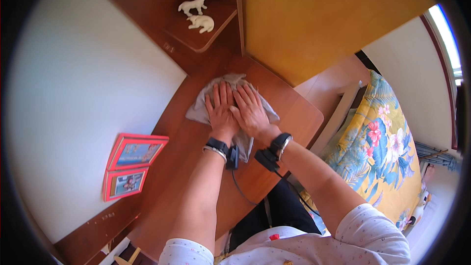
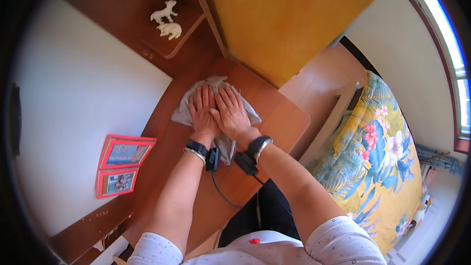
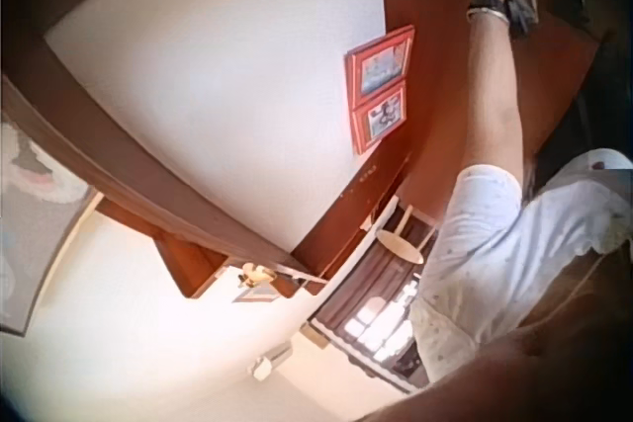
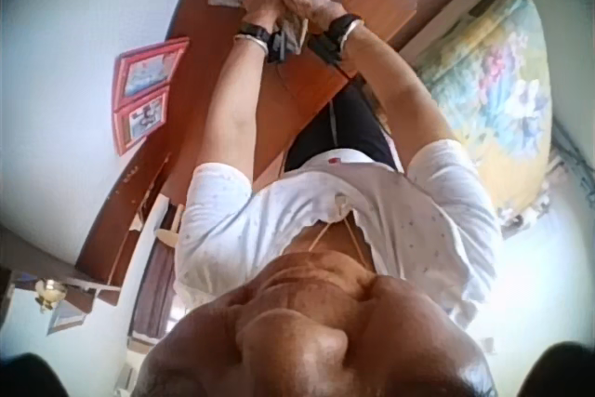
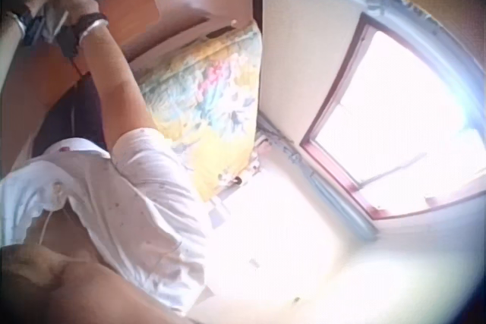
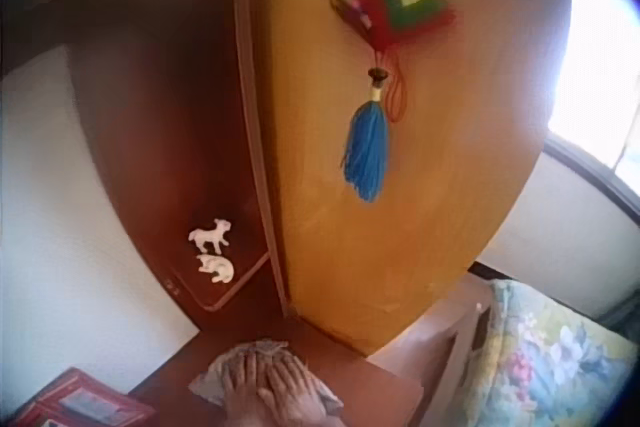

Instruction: The person cleans a window frame, a bookshelf, and an insulated bottle with a cloth before washing the cloth in a bucket of water.

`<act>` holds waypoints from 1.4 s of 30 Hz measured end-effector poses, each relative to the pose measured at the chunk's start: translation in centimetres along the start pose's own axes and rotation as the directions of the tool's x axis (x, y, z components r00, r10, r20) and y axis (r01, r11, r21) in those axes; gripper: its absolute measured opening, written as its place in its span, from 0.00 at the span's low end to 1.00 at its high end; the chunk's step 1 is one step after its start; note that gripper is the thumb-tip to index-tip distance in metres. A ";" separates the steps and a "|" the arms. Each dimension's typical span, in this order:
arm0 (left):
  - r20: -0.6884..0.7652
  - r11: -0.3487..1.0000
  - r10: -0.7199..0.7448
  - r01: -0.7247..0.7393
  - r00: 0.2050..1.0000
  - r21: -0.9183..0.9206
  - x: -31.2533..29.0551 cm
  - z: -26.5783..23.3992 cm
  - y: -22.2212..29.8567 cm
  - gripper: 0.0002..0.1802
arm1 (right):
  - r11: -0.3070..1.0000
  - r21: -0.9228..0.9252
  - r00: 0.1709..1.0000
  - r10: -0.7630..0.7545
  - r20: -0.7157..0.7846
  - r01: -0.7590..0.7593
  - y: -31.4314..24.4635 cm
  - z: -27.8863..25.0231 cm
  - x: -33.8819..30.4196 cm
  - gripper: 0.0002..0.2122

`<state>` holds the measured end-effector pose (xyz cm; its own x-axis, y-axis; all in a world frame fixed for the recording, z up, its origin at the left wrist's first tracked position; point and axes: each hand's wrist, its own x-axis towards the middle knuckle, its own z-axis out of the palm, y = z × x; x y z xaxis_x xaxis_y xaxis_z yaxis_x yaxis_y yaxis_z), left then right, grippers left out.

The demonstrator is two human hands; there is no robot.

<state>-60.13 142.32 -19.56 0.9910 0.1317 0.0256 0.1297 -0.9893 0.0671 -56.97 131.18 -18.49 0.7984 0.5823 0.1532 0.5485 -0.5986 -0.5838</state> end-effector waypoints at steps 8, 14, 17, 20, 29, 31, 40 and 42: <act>-0.097 1.000 0.008 -0.007 0.995 0.005 8.6 0.3 -2.3 0.39 | 0.986 0.156 0.998 -0.059 -0.037 0.064 2.7 1.1 11.2 0.26; -0.217 0.998 0.034 -0.023 0.975 0.053 8.8 1.2 -2.2 0.39 | 0.987 0.130 0.995 -0.087 -0.047 0.093 3.4 0.4 11.2 0.24; -0.164 1.000 -0.015 0.012 0.986 -0.018 7.7 1.2 -0.7 0.39 | 0.961 0.243 0.991 -0.122 -0.050 0.131 3.7 -0.7 9.1 0.25; -0.008 0.988 -0.077 0.077 0.997 0.132 5.2 0.7 3.9 0.44 | 0.967 0.225 0.992 -0.105 -0.074 0.119 5.7 -2.7 4.3 0.25; 0.109 0.976 0.176 -0.159 0.978 -0.152 -2.8 -0.5 16.0 0.35 | 0.982 -0.103 0.987 0.151 -0.044 -0.155 8.5 -9.7 -11.3 0.24; -0.019 0.932 0.160 -0.157 0.987 -0.327 -5.2 -0.2 14.8 0.35 | 0.976 -0.105 0.982 0.187 -0.032 -0.189 6.4 -8.5 -12.5 0.25; -0.021 0.926 -0.358 0.352 0.933 -0.137 -7.9 -1.2 -0.2 0.36 | 0.970 0.147 0.961 -0.217 0.174 0.192 -3.5 0.9 -1.8 0.23; -0.085 0.897 -0.438 0.429 0.895 -0.105 -6.5 -1.0 -3.4 0.37 | 0.954 0.187 0.948 -0.267 0.171 0.235 -5.0 2.9 1.9 0.22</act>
<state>-67.08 144.84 -18.94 0.8271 0.5565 0.0786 0.5380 -0.8244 0.1760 -58.89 136.86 -17.60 0.5683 0.8063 0.1644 0.6640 -0.3314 -0.6703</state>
